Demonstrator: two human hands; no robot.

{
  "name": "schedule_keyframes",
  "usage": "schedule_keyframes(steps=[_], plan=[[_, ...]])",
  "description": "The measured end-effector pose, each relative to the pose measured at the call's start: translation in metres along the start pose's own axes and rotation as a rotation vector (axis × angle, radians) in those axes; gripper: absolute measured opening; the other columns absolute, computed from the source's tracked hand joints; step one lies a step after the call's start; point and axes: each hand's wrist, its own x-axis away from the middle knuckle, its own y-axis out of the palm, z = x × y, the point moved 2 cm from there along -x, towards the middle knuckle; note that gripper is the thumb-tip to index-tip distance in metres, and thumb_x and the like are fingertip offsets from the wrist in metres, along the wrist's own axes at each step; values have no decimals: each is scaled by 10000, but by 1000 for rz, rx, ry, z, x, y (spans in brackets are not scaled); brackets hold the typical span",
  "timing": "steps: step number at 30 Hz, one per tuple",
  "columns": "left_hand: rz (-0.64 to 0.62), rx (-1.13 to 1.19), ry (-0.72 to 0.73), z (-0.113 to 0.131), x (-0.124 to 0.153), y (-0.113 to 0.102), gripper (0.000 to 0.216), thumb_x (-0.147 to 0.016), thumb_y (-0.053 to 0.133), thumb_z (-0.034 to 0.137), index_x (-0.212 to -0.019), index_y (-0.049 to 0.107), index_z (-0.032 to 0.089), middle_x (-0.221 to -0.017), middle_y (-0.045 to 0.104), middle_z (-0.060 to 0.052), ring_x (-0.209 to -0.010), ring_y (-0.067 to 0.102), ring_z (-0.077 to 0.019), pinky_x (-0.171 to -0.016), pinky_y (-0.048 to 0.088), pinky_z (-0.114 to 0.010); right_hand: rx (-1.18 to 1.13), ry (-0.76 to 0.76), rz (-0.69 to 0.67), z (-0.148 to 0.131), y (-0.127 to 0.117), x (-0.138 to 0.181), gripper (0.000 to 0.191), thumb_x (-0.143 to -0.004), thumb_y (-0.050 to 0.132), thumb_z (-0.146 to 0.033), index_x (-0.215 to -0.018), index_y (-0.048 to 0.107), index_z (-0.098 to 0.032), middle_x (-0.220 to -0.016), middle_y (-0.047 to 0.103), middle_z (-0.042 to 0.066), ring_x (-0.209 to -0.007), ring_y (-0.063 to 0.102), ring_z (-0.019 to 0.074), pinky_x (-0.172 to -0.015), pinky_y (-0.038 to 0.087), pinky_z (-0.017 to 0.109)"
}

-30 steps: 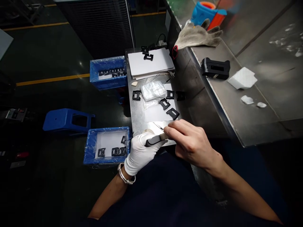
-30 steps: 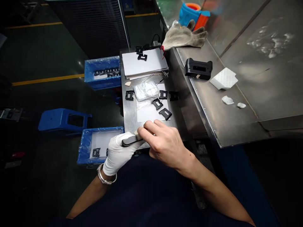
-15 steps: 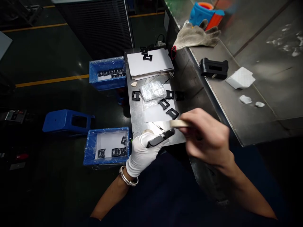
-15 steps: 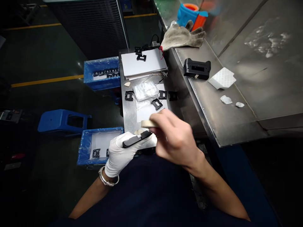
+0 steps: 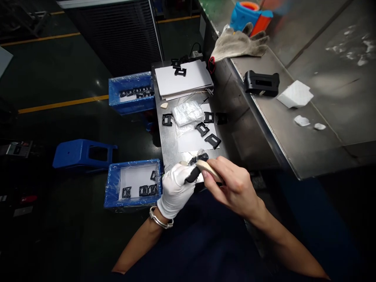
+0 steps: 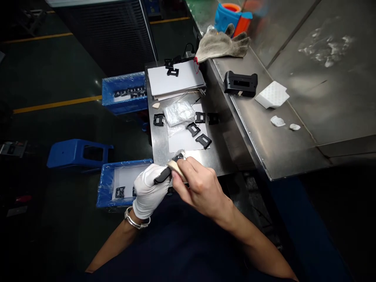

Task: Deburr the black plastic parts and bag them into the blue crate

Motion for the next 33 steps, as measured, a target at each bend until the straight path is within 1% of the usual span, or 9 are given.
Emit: schedule_keyframes(steps=[4,10,12,15,17,21,25,29,33], plan=[[15,15,-61,-2,2,2,110,-833,770,191,-837,663,165,-744,681,-14,-694,651,-141,-660,539,-269,-54,-27,1,1,3,-2,83,-952,546,-167,-1013,596,-192,-753,540,13,-656,521,147,-603,428,272],[23,-5,-26,0,3,4,60,-853,726,150,-856,669,168,-753,693,-21,-704,669,-142,-661,544,-260,-43,-27,21,3,5,-5,78,-944,548,-169,-999,599,-193,-777,562,22,-675,533,152,-621,434,279],[14,-20,-43,0,3,4,70,-855,729,164,-847,660,170,-743,687,-20,-693,666,-142,-652,542,-258,-39,-35,10,3,6,-5,63,-945,547,-165,-981,594,-189,-755,543,14,-654,517,147,-604,422,274],[2,-46,14,0,3,3,117,-858,693,105,-791,629,175,-701,664,-8,-679,658,-132,-650,531,-245,-23,-54,41,3,6,-6,68,-945,548,-161,-996,590,-177,-775,551,24,-670,521,150,-612,426,277],[-15,-33,33,0,4,3,139,-854,679,81,-769,620,174,-688,655,-7,-677,652,-128,-648,523,-238,-14,-64,29,2,7,-7,75,-947,546,-161,-1007,589,-174,-781,553,25,-674,520,150,-616,426,277],[-18,-14,-12,-1,3,3,154,-862,657,72,-754,617,174,-683,646,-4,-665,637,-122,-642,512,-238,-13,-65,11,2,8,-8,46,-953,541,-169,-964,584,-180,-755,529,13,-649,498,143,-600,412,273],[-28,27,-47,-3,1,2,135,-853,704,116,-767,615,171,-694,629,0,-668,623,-118,-623,493,-234,11,-77,6,1,7,-9,45,-955,536,-166,-950,578,-182,-755,529,14,-652,504,145,-601,410,271],[-27,36,17,-3,0,2,200,-858,663,68,-717,567,173,-661,589,16,-633,583,-101,-602,469,-226,25,-73,6,1,7,-9,37,-956,541,-174,-946,576,-178,-763,537,22,-657,510,150,-607,409,274],[-45,38,0,-3,1,4,187,-858,679,92,-732,569,175,-676,595,10,-651,593,-110,-604,473,-234,33,-74,-17,2,7,-10,48,-960,532,-170,-942,577,-177,-754,532,22,-652,509,152,-603,404,277]])
